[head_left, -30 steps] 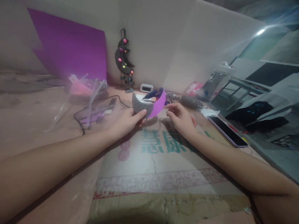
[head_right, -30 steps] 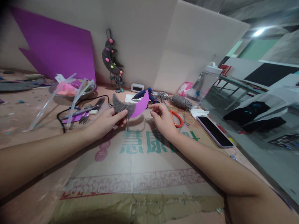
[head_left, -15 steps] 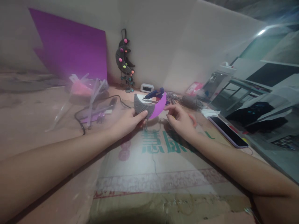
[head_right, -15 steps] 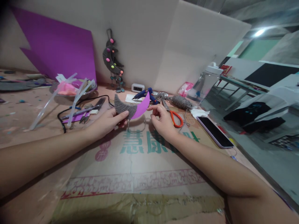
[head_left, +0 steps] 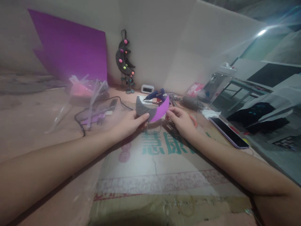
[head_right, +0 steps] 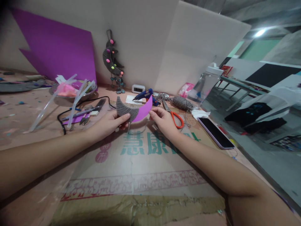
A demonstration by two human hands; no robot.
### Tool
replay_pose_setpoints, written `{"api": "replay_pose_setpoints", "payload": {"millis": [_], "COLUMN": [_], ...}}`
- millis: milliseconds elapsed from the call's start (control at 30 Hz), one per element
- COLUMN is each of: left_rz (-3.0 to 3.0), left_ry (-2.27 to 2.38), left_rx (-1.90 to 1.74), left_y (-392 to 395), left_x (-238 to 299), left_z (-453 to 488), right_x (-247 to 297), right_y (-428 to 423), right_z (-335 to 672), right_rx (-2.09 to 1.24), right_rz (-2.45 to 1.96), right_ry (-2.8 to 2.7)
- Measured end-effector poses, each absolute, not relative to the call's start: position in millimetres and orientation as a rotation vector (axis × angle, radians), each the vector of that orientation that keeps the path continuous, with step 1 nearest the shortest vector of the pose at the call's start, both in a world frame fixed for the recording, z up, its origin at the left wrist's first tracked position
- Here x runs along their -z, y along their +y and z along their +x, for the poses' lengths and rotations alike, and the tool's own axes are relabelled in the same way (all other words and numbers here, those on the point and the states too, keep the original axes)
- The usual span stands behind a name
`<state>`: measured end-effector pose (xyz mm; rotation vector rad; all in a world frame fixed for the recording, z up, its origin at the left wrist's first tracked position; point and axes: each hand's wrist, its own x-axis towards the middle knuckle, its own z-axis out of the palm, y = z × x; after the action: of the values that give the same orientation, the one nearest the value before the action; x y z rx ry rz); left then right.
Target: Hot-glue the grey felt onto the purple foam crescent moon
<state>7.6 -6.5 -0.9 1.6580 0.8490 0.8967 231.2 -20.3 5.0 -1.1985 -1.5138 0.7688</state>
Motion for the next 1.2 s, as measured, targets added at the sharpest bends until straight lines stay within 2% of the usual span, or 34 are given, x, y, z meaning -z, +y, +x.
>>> {"api": "replay_pose_setpoints", "payload": {"millis": [667, 1200], "left_rz": [1.566, 1.571], "left_ry": [0.964, 0.931], "left_rx": [-1.046, -1.014], "left_y": [-7.3, -8.9], "left_x": [-1.5, -2.5], "left_z": [7.1, 7.1], "right_x": [-4.2, -2.9], "right_y": [-26.7, -19.1], "right_z": [225.0, 232.2], "right_rx": [-0.969, -0.469], "right_rz": [-1.188, -1.341], "right_ry": [-1.517, -1.807]}}
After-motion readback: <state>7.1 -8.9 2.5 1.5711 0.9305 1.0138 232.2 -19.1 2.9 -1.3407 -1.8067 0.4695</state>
